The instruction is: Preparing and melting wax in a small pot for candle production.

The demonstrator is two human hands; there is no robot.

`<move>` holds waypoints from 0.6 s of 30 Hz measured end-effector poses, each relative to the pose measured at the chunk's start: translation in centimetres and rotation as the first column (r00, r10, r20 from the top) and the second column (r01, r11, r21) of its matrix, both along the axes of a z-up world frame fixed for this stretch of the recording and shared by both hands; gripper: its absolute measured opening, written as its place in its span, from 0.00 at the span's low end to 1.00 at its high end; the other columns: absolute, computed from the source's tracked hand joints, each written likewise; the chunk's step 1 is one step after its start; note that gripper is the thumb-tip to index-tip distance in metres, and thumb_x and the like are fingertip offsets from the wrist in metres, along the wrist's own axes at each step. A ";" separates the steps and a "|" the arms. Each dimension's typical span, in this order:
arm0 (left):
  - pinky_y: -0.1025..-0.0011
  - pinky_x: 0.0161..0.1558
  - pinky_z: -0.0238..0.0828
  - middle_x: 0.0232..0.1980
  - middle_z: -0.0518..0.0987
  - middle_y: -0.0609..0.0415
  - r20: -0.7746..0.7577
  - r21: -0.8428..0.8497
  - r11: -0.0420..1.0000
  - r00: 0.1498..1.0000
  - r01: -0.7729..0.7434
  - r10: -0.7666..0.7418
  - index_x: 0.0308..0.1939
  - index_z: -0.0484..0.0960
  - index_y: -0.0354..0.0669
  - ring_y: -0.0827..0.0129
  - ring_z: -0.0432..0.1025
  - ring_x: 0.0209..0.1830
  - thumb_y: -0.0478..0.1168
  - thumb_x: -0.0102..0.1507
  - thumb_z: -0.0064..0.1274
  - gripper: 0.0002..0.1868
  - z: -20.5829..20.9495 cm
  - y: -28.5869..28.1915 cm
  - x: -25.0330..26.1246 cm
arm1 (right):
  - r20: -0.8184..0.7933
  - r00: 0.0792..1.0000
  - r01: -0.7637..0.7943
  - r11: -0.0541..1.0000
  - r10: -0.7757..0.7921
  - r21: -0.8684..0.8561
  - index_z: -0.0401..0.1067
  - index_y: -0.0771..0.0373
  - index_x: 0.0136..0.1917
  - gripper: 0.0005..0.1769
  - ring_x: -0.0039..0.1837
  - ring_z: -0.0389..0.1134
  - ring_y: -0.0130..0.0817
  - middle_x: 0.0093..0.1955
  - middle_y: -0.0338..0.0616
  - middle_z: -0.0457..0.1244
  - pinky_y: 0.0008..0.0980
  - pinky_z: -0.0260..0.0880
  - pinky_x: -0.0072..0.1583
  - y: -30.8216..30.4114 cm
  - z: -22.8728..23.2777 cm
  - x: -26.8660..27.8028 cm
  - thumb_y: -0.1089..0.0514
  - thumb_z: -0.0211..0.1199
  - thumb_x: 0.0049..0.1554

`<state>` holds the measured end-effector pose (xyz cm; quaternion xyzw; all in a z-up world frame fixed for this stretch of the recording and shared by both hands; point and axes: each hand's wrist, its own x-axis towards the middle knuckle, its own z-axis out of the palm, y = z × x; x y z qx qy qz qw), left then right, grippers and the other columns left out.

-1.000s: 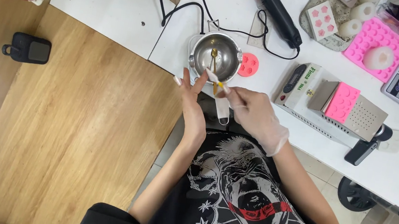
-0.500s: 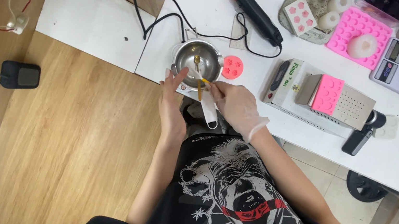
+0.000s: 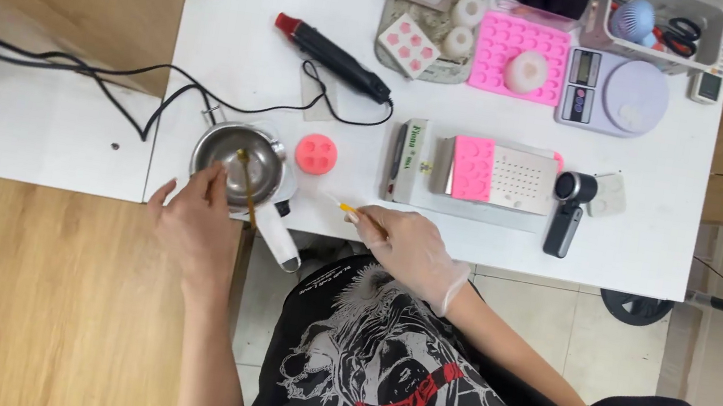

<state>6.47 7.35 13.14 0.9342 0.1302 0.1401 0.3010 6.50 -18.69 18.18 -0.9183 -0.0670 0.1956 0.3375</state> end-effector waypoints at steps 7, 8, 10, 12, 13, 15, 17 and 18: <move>0.61 0.49 0.76 0.53 0.85 0.46 -0.168 -0.111 0.994 0.986 -0.026 0.007 0.62 0.74 0.34 0.59 0.81 0.47 0.34 0.75 0.41 0.13 0.4 -8.5 0.4 | -0.129 0.977 0.190 0.966 -0.169 0.177 0.79 0.57 0.59 0.18 0.33 0.65 0.35 0.32 0.44 0.67 0.35 0.64 0.38 -11.6 -0.4 0.2 0.48 0.58 0.63; 0.60 0.48 0.75 0.59 0.82 0.41 -0.045 -0.161 0.984 0.995 0.080 -0.088 0.74 0.66 0.32 0.56 0.80 0.48 0.29 0.72 0.40 0.25 -0.3 -9.9 0.1 | -0.344 0.908 0.306 0.939 -0.239 0.157 0.78 0.53 0.60 0.19 0.30 0.60 0.30 0.29 0.40 0.65 0.32 0.61 0.35 -13.5 -0.5 0.3 0.46 0.58 0.62; 0.60 0.50 0.75 0.59 0.81 0.40 -0.038 -0.156 0.979 0.990 0.131 -0.138 0.75 0.66 0.31 0.53 0.79 0.52 0.30 0.73 0.42 0.24 -1.4 -13.9 0.0 | -0.322 0.872 0.431 0.890 -0.368 0.151 0.79 0.57 0.59 0.19 0.32 0.58 0.27 0.30 0.38 0.64 0.30 0.59 0.36 -18.6 -1.4 0.3 0.46 0.61 0.62; 0.59 0.53 0.74 0.60 0.80 0.39 -0.024 -0.148 0.974 0.983 0.174 -0.180 0.75 0.65 0.31 0.50 0.77 0.56 0.31 0.74 0.45 0.24 -1.9 -18.0 0.4 | -0.294 0.824 0.540 0.828 -0.484 0.152 0.80 0.60 0.58 0.19 0.33 0.56 0.23 0.31 0.36 0.62 0.27 0.57 0.37 -23.4 -2.8 0.9 0.46 0.63 0.61; 0.60 0.53 0.74 0.59 0.79 0.41 0.027 -0.129 0.970 0.978 0.208 -0.206 0.73 0.67 0.32 0.52 0.77 0.54 0.33 0.71 0.48 0.25 -2.0 -20.1 0.0 | -0.241 0.800 0.590 0.793 -0.549 0.151 0.80 0.62 0.57 0.19 0.35 0.57 0.23 0.33 0.36 0.62 0.26 0.58 0.38 -25.8 -3.7 0.7 0.47 0.64 0.62; 0.61 0.52 0.73 0.58 0.78 0.43 0.062 -0.111 0.966 0.971 0.235 -0.229 0.70 0.68 0.34 0.55 0.77 0.52 0.34 0.69 0.51 0.25 -1.7 -23.8 -0.5 | -0.199 0.770 0.635 0.759 -0.606 0.145 0.79 0.64 0.57 0.18 0.36 0.58 0.22 0.34 0.36 0.63 0.25 0.58 0.40 -29.6 -5.3 0.4 0.48 0.64 0.62; 0.65 0.41 0.72 0.51 0.77 0.48 -0.112 -0.311 0.933 0.968 0.180 -0.224 0.63 0.74 0.38 0.62 0.75 0.41 0.35 0.68 0.51 0.19 -1.1 -27.0 -0.6 | -0.116 0.736 0.671 0.698 -0.666 0.251 0.78 0.66 0.56 0.16 0.39 0.59 0.19 0.38 0.35 0.64 0.22 0.60 0.43 -32.3 -6.8 0.4 0.52 0.65 0.64; 0.65 0.41 0.72 0.51 0.77 0.48 -0.124 -0.310 0.935 0.968 0.171 -0.218 0.63 0.74 0.38 0.62 0.75 0.41 0.35 0.68 0.51 0.19 -1.4 -28.1 -1.1 | -0.127 0.739 0.670 0.701 -0.662 0.246 0.78 0.66 0.56 0.16 0.39 0.59 0.19 0.38 0.35 0.64 0.22 0.60 0.43 -32.9 -7.2 0.3 0.52 0.65 0.64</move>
